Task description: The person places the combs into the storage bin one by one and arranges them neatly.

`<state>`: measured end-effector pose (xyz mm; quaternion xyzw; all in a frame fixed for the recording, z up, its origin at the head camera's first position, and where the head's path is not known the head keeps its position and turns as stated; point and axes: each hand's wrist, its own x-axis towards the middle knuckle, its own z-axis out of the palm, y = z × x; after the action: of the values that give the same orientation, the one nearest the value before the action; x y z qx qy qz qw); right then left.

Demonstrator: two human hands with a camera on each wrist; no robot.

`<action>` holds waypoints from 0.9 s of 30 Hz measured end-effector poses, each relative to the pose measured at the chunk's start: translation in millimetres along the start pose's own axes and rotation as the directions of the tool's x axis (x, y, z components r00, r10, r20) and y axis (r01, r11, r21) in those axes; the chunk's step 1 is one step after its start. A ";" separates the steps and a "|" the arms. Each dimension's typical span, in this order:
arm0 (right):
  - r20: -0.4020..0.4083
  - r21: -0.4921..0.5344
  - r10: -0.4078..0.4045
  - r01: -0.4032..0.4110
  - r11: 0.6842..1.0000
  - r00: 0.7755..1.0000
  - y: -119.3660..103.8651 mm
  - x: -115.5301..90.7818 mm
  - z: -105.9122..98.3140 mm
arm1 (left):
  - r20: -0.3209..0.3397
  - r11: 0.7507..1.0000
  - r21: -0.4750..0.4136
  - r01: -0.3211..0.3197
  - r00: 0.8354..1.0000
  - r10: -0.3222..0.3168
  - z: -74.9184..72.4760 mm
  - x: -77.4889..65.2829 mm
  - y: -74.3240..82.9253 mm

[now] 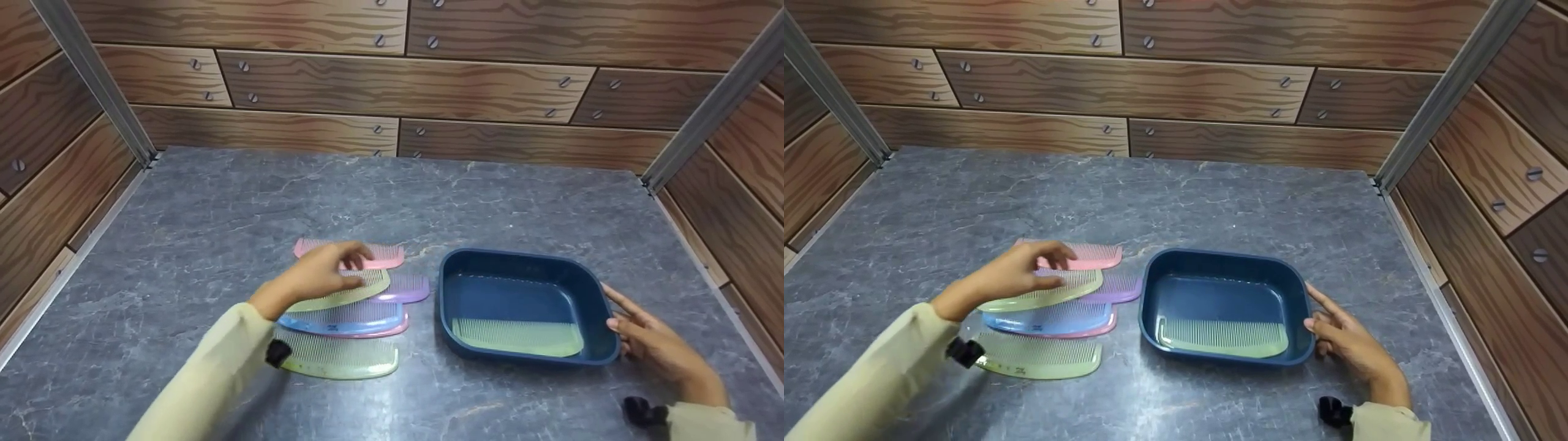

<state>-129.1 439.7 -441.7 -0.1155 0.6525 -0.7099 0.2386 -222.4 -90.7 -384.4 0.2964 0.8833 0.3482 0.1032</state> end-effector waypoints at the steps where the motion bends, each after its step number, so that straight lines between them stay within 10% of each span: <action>1: 0.003 0.002 0.002 -0.002 1.000 1.000 -0.1 0.1 -0.1 | -0.013 1.000 -0.003 0.010 1.000 -0.010 -3.0 -4.3 -3.2; 15: -0.028 -0.006 0.045 -0.046 0.999 0.999 -1.3 0.9 -0.5 | -0.125 0.972 0.068 0.226 0.968 -0.216 -33.0 -58.7 -53.0; 27: 0.005 0.024 0.001 -0.001 1.000 1.000 -0.2 0.2 -0.3 | -0.072 0.934 -0.022 0.356 0.931 -0.357 -38.0 -80.2 -84.9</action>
<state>-129.5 439.8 -441.5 -0.1142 0.6434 -0.7172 0.2421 -211.1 -208.9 -415.8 0.1175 0.9241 0.3385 0.1330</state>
